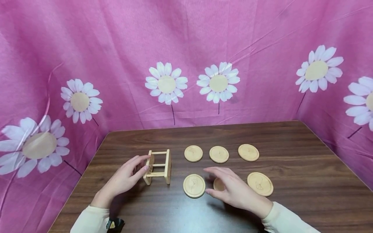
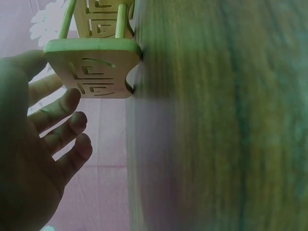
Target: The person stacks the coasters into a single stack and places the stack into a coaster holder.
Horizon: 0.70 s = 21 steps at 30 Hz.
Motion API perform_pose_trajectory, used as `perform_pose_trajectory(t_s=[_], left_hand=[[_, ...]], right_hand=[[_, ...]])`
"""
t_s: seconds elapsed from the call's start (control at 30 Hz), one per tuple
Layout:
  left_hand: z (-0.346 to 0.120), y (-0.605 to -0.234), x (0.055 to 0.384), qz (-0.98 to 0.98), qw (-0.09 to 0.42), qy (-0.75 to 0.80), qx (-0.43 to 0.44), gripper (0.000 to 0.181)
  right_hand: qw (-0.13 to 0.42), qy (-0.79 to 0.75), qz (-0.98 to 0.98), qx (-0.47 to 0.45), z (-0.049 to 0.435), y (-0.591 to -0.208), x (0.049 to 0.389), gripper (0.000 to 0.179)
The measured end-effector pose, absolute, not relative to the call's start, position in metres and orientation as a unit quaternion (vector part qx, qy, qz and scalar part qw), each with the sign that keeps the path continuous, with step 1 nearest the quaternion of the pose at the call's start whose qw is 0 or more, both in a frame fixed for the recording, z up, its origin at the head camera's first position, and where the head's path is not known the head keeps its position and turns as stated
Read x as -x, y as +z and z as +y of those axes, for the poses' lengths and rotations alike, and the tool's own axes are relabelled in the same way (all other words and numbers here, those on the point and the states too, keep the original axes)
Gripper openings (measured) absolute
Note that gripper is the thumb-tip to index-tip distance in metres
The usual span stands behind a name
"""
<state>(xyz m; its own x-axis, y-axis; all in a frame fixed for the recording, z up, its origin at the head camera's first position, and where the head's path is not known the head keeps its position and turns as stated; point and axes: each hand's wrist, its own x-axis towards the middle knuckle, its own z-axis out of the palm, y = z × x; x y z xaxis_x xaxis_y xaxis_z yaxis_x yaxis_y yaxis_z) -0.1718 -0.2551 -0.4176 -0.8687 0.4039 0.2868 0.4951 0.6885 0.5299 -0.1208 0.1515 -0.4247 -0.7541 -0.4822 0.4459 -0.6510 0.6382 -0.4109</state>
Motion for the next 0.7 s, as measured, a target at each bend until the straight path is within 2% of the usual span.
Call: perform_pose_trajectory(t_s=[0.43, 0.7], left_hand=[[-0.256, -0.417, 0.170, -0.932, 0.028, -0.291, 0.212, 0.046], [-0.255, -0.416, 0.169, -0.935, 0.008, -0.292, 0.203, 0.047]], right_hand=[[0.096, 0.248, -0.902, -0.340, 0.143, -0.426, 0.128, 0.070], [0.061, 0.245, -0.907, -0.337, 0.138, -0.426, 0.132, 0.072]])
